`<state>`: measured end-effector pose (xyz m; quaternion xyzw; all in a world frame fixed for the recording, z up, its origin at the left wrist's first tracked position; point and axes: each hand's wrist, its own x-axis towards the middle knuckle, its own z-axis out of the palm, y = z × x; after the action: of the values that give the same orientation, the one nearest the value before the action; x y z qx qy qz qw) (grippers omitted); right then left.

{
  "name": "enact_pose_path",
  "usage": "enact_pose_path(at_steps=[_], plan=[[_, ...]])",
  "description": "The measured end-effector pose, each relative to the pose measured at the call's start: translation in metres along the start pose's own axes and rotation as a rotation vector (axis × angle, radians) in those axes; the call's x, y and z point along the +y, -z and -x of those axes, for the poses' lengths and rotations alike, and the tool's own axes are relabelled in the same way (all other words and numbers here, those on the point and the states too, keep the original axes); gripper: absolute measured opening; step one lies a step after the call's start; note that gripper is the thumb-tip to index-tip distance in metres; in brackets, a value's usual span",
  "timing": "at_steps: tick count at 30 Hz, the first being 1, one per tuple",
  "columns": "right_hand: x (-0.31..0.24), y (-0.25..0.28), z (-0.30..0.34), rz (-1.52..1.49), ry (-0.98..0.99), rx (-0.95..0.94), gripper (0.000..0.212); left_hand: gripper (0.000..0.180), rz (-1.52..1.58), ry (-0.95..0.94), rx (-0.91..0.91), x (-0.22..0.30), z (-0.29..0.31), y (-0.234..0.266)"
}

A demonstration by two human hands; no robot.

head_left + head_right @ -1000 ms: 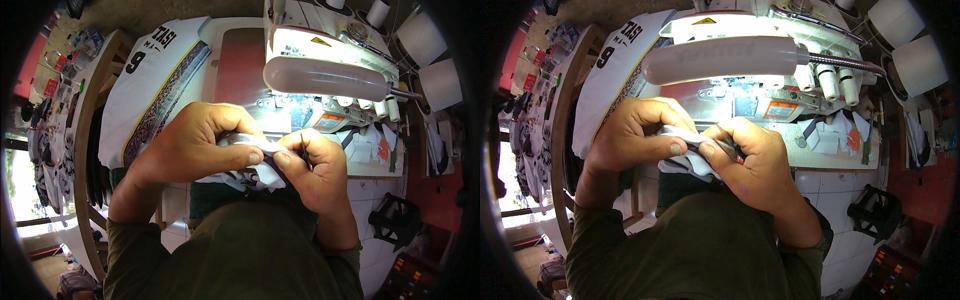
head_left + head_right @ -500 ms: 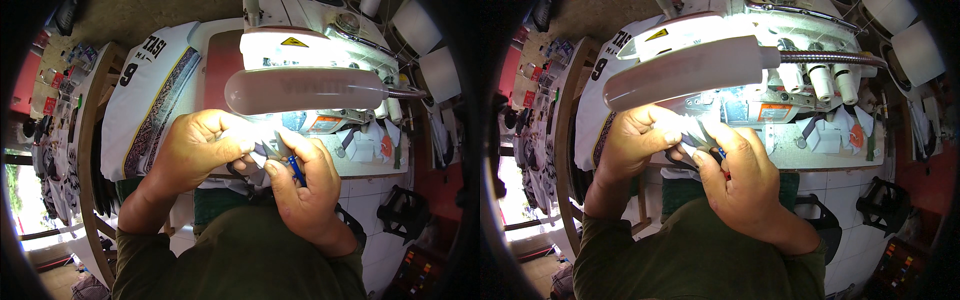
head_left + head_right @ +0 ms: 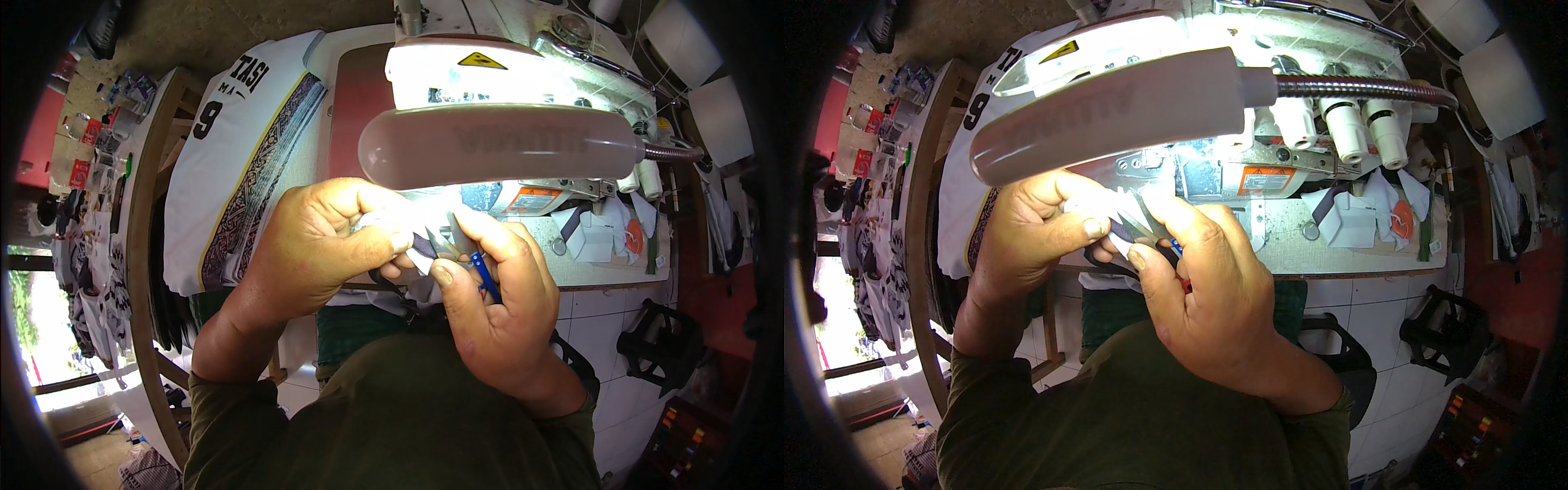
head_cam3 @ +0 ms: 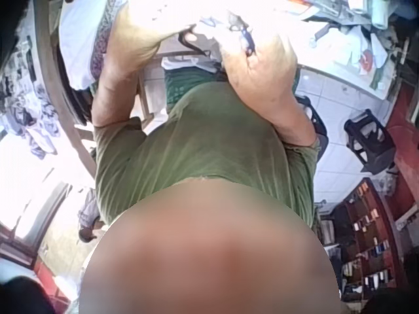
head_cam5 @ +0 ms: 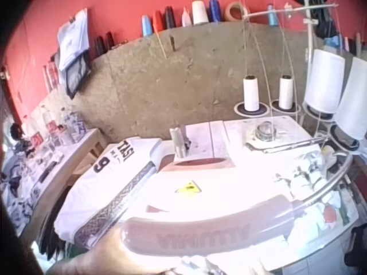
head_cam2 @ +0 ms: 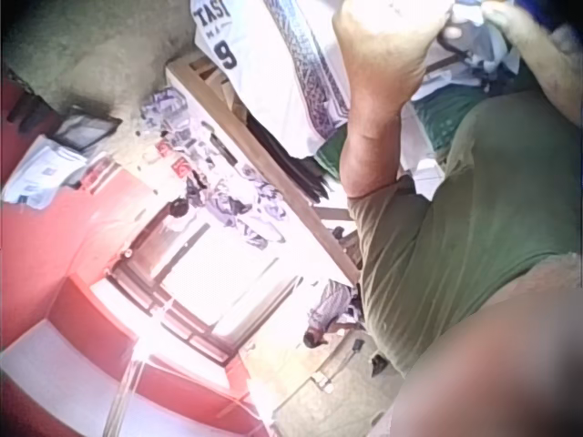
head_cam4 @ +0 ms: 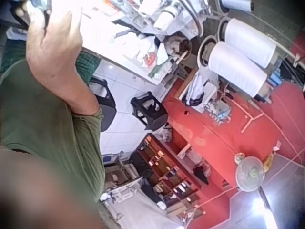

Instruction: The person uses small scissors to trim excess fabric from a white jersey, repeatedly cutting small sections and inspecting the edges. The person then folds and aligns the trimmed fabric, preparing it for further handling.

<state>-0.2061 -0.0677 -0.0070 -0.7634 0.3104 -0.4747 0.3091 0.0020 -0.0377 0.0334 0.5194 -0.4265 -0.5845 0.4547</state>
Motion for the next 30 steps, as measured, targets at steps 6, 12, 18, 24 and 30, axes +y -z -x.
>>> enact_pose_path(at_steps=[6, 12, 18, 24, 30], plan=[[0.0069, -0.0015, 0.0001, -0.065, 0.067, 0.139, 0.039, 0.018, -0.036, 0.005, -0.02, 0.0017, 0.0006, -0.0003], [0.0045, 0.0061, 0.0001, -0.093, 0.01, 0.045, 0.041, 0.019, -0.023, 0.01, -0.007, 0.0019, 0.0011, -0.0007], [0.0011, 0.0013, -0.0004, -0.019, 0.05, 0.004, 0.039, 0.018, -0.081, -0.031, 0.005, 0.0015, 0.0008, -0.0019], [0.0011, 0.0016, 0.0003, -0.013, 0.015, -0.01, 0.039, 0.016, -0.118, -0.03, 0.002, 0.0017, -0.0003, -0.0017], [0.0017, 0.0008, 0.0001, -0.016, 0.023, 0.006, 0.039, 0.016, -0.09, -0.027, 0.006, 0.0008, -0.0007, -0.0026]])
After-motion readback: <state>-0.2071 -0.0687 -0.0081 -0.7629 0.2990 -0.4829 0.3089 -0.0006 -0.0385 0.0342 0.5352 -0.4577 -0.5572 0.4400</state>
